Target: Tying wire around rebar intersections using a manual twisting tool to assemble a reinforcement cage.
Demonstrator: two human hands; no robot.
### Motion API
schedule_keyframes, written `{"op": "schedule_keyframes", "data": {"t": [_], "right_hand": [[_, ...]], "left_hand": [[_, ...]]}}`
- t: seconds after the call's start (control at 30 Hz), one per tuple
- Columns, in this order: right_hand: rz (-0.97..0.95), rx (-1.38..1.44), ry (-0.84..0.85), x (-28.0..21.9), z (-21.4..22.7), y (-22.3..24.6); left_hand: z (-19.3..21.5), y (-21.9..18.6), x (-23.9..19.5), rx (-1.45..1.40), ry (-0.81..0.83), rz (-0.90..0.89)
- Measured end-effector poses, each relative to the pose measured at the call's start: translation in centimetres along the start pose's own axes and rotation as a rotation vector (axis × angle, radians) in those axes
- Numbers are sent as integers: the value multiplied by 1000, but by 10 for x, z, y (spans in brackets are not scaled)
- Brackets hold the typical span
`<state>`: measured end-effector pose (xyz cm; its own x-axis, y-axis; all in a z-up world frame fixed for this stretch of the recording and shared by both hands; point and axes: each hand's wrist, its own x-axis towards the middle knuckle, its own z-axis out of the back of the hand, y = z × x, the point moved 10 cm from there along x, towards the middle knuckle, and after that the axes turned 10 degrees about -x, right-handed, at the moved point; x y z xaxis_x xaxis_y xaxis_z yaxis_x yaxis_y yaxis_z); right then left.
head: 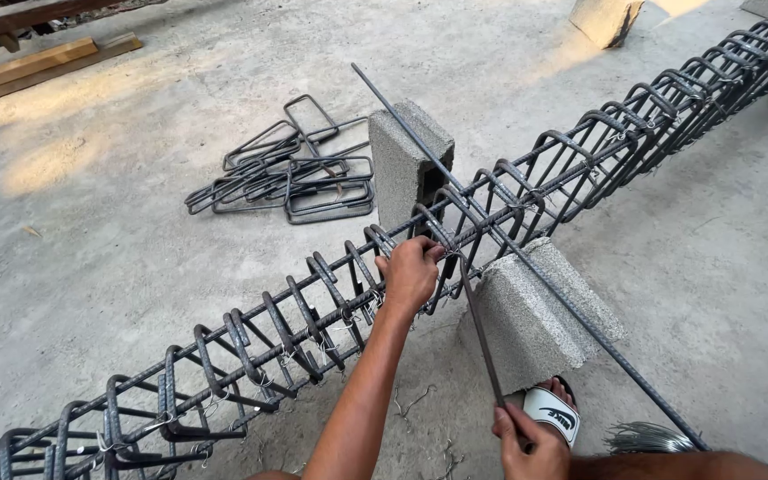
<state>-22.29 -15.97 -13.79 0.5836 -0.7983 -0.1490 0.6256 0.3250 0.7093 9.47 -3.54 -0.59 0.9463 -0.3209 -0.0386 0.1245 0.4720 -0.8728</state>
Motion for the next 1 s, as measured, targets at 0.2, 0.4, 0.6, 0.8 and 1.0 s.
{"op": "schedule_keyframes", "data": {"t": [0.2, 0.4, 0.6, 0.8, 1.0], "right_hand": [[-352, 693, 434, -8, -66, -28], [-151, 306, 170, -14, -27, 5], [56, 18, 7, -8, -35, 5], [488, 6, -450, -41, 21, 65], [492, 12, -433, -53, 51, 107]], "left_hand": [[1, 3, 2, 33, -73, -18], [3, 0, 3, -14, -100, -32], [-4, 6, 11, 11, -91, -39], [6, -6, 2, -32, -47, 2], [-2, 0, 9, -24, -11, 24]]}}
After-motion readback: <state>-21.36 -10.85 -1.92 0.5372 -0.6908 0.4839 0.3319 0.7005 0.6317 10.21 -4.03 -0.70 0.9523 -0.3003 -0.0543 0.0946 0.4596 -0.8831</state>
